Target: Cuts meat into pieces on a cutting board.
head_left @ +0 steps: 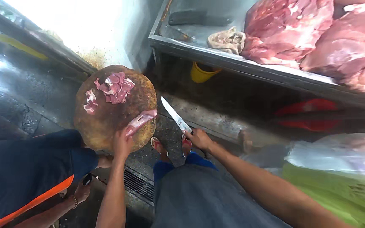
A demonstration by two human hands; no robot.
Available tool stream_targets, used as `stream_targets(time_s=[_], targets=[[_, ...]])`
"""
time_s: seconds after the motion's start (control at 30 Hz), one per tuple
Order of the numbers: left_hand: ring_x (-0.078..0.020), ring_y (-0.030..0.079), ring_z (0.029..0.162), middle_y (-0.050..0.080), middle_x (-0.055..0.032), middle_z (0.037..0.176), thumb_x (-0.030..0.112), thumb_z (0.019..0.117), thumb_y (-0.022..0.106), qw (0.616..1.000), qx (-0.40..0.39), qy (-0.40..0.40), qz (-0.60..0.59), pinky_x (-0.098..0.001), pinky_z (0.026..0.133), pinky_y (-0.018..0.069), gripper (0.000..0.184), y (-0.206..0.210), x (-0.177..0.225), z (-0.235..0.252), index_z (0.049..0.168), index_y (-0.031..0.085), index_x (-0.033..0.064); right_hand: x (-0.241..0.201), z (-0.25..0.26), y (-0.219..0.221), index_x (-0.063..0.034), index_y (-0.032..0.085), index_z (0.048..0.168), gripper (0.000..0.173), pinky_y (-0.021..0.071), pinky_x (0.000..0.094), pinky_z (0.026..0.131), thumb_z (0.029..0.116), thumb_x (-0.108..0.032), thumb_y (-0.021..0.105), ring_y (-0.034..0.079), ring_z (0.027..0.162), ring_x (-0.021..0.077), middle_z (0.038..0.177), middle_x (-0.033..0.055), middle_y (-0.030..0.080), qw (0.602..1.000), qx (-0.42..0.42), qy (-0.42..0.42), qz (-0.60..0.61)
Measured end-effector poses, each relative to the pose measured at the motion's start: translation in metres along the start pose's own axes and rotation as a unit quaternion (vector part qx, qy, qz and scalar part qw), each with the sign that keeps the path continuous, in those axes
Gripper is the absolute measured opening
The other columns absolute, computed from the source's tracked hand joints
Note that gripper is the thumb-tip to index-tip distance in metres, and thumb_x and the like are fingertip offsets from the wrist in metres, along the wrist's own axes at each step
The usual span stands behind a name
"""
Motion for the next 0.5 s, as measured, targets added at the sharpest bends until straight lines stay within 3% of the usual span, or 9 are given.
stream_targets(time_s=[0.1,0.23,0.33,0.4,0.5], targets=[[-0.0381,0.058,0.127,0.056,-0.0220,0.141,0.024,0.0946,0.070,0.999,0.004,-0.046,-0.005,-0.0563,0.106,0.0486,0.053,-0.015,0.008,-0.002,0.145,0.058,0.0147,-0.017,0.006,-0.004,-0.0029,0.068,0.102,0.072,0.0539,0.0586,0.081,0.1005,-0.070,0.042,0.068,0.089,0.0347,0.091,0.0183,0.068,0.999,-0.014,-0.019,-0.024],[-0.0413,0.052,0.134,0.048,-0.0200,0.151,0.029,0.0881,0.078,0.999,0.006,-0.048,0.010,-0.0619,0.107,0.0464,0.075,-0.022,0.041,0.018,0.154,0.046,0.0136,-0.060,0.023,-0.012,-0.0012,0.068,0.104,0.070,0.0535,0.0594,0.085,0.1027,-0.066,0.043,0.069,0.094,0.0366,0.095,0.0208,0.069,0.998,-0.024,-0.046,-0.024],[-0.0441,0.053,0.129,0.052,-0.0210,0.144,0.027,0.0898,0.072,0.997,0.011,-0.046,0.066,-0.0659,0.102,0.0459,0.063,0.009,0.037,0.019,0.149,0.052,0.0177,-0.076,0.031,-0.016,-0.0031,0.069,0.101,0.072,0.0549,0.0595,0.083,0.1008,-0.070,0.042,0.070,0.093,0.0361,0.093,0.0193,0.070,0.997,-0.006,-0.071,-0.033],[-0.0436,0.058,0.124,0.059,-0.0235,0.135,0.025,0.0890,0.071,0.995,0.018,-0.057,0.081,-0.0635,0.102,0.0471,0.059,0.016,0.029,0.013,0.145,0.054,0.0135,-0.080,0.023,-0.021,-0.0048,0.069,0.106,0.072,0.0553,0.0608,0.084,0.1001,-0.071,0.042,0.070,0.096,0.0369,0.096,0.0190,0.070,0.992,-0.005,-0.098,-0.073],[-0.0429,0.058,0.123,0.059,-0.0232,0.134,0.025,0.0887,0.070,0.992,0.005,-0.073,0.098,-0.0635,0.101,0.0470,0.057,0.016,0.012,-0.003,0.143,0.056,0.0136,-0.077,0.020,-0.019,-0.0074,0.067,0.112,0.072,0.0548,0.0624,0.087,0.1002,-0.073,0.039,0.070,0.105,0.0395,0.105,0.0193,0.071,0.979,-0.038,-0.099,-0.175]])
Point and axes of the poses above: each hand's wrist, its own z-axis towards the middle knuckle, its own y-axis out of the palm, x = y × z, the point moved 3 cm from there along z, towards the middle knuckle
